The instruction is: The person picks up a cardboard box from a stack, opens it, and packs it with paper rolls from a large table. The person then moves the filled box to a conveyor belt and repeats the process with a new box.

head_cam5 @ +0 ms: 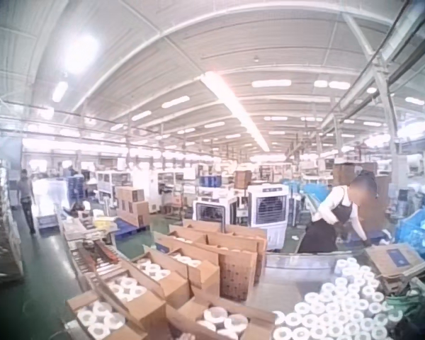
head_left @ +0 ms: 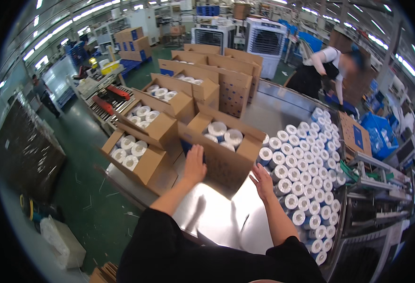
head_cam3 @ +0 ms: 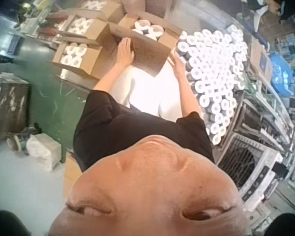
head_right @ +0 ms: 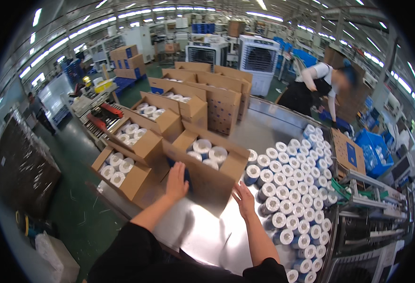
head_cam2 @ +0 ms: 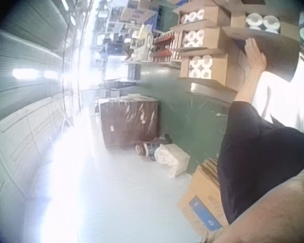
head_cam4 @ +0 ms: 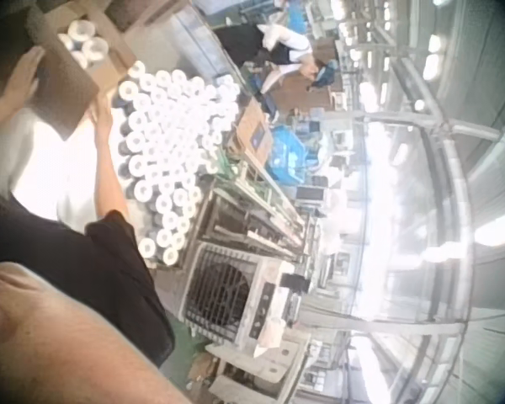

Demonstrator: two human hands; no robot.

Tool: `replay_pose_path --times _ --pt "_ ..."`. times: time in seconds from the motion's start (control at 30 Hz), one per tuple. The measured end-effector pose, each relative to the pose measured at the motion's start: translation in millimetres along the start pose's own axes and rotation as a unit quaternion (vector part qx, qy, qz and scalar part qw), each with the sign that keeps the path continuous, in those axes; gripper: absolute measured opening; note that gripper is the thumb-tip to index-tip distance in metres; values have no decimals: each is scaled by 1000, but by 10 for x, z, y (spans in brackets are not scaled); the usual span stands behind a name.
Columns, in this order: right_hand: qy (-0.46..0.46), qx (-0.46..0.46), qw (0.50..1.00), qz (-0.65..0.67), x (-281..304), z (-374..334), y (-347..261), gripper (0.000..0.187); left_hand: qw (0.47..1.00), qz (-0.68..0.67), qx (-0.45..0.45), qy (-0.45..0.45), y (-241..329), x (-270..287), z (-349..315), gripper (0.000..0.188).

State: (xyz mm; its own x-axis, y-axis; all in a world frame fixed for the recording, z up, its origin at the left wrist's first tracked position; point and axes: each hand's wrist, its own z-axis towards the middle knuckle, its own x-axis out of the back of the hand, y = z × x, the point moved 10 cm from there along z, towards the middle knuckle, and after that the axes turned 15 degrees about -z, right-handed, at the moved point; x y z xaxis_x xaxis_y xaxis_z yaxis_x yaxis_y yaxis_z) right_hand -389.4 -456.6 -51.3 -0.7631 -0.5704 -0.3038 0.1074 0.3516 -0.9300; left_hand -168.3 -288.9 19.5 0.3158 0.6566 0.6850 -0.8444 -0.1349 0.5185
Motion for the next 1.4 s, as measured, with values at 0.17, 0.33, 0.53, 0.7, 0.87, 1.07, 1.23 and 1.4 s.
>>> replay_pose_path --times 0.17,0.33,0.53,0.7,0.87,1.07,1.23,1.4 --pt "-171 -78 978 -94 -460 -511 503 38 991 -5 27 -130 820 -51 -1350 67" --pt "-237 -289 893 -251 131 -1618 2008 31 965 79 246 35 539 870 -2918 57" --pt "-434 -92 690 -572 875 -2448 2772 42 814 298 491 86 555 2296 -4339 66" --pt "-451 -52 566 -688 1321 -2840 2711 45 720 431 526 139 811 2940 -5364 66" --pt "-428 -63 523 -734 1402 -2819 2601 44 742 376 514 210 972 3251 -5221 70" --pt "-407 -84 496 -762 1474 -2796 2582 44 685 446 566 105 667 3976 -5105 62" --pt "-388 -98 487 -777 1549 -2810 2523 43 641 337 682 103 473 4153 -5365 45" --pt "-387 -102 484 -778 1501 -2912 2485 43 720 446 486 216 803 4018 -5422 32"
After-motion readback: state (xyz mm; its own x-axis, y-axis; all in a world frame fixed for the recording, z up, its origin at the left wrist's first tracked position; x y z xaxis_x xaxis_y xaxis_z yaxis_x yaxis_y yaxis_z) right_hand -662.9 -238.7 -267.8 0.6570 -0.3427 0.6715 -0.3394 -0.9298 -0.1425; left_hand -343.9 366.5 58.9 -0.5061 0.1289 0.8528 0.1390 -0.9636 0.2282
